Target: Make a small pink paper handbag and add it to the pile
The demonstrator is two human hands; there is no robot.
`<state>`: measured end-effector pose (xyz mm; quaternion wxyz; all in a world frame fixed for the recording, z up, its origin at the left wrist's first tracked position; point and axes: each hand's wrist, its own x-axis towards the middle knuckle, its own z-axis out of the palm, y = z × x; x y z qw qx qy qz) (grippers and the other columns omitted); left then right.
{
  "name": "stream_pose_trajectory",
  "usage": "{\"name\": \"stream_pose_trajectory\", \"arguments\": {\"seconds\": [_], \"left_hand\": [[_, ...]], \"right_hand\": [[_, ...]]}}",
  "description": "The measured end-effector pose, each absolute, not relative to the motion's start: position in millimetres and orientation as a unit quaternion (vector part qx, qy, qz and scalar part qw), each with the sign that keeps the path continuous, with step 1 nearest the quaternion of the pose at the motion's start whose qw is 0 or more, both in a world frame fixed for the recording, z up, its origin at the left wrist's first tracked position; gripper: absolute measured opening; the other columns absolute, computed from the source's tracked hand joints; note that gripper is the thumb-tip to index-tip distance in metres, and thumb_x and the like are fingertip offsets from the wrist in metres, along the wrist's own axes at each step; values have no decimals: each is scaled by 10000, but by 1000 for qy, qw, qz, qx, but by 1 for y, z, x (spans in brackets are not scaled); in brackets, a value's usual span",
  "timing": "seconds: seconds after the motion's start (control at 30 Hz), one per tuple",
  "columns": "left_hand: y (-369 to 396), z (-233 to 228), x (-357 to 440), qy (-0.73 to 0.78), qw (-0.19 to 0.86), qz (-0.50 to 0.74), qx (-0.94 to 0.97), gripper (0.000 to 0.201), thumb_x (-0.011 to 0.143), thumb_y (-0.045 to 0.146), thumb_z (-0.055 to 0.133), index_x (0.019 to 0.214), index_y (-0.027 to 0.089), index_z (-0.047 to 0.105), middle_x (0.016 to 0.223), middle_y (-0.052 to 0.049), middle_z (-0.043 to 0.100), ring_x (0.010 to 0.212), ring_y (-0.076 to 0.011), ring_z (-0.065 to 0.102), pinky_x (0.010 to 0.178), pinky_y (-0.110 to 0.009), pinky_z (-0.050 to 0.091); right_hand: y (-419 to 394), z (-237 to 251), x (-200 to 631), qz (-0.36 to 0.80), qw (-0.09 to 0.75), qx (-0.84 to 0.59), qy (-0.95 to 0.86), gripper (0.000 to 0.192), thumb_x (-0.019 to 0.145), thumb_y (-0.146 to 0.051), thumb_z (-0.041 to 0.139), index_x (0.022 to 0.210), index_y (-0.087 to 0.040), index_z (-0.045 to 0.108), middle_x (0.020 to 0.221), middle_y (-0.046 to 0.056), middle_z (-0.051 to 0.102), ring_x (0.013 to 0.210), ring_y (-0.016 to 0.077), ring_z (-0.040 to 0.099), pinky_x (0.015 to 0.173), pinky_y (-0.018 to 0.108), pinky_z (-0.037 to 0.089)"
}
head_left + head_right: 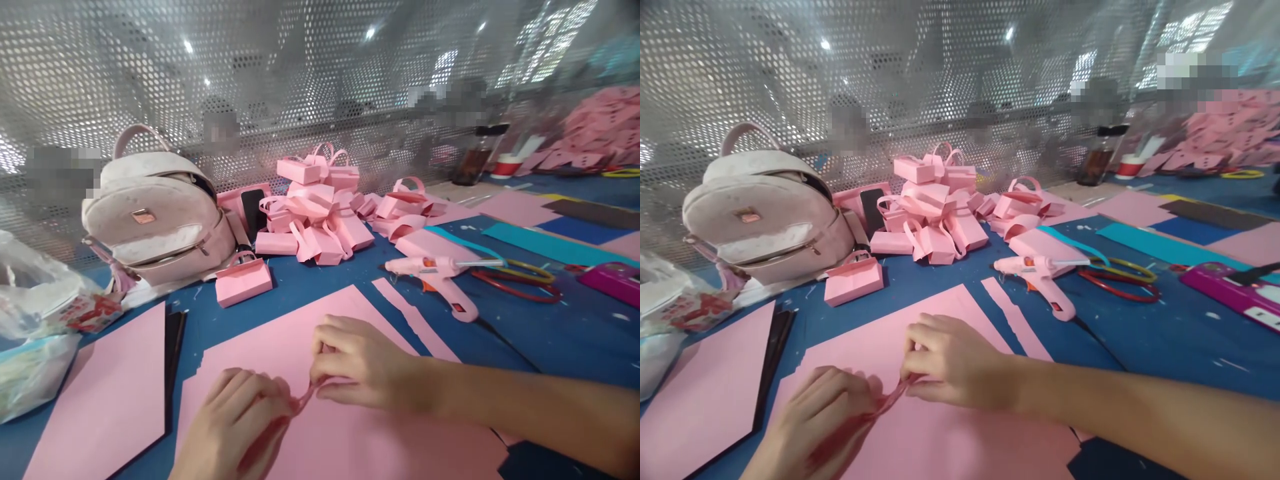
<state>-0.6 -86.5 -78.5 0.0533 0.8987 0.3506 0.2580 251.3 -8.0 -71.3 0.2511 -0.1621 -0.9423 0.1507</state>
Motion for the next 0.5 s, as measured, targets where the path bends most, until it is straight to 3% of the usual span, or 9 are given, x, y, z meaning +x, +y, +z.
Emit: {"name": "stream_pose_trajectory", "arguments": {"seconds": [0.13,0.5], "left_hand": [[-86,-78,1,356,13,273,894,205,938,99,597,1079,237,653,962,-18,737,784,-145,683,788,-290,550],[-89,-92,9,395,-47,304,866,180,1008,121,522,1090,203,659,979,-25,742,809,-168,657,827,-328,518]], "right_hand": [[-8,-72,251,140,246,-152,-947,95,953,-254,660,911,-183,708,879,23,615,789,158,470,698,291,364],[-6,-66,253,151,186,-144,-960,194,1036,-257,522,964,-189,689,881,22,614,785,163,466,722,299,351]]}}
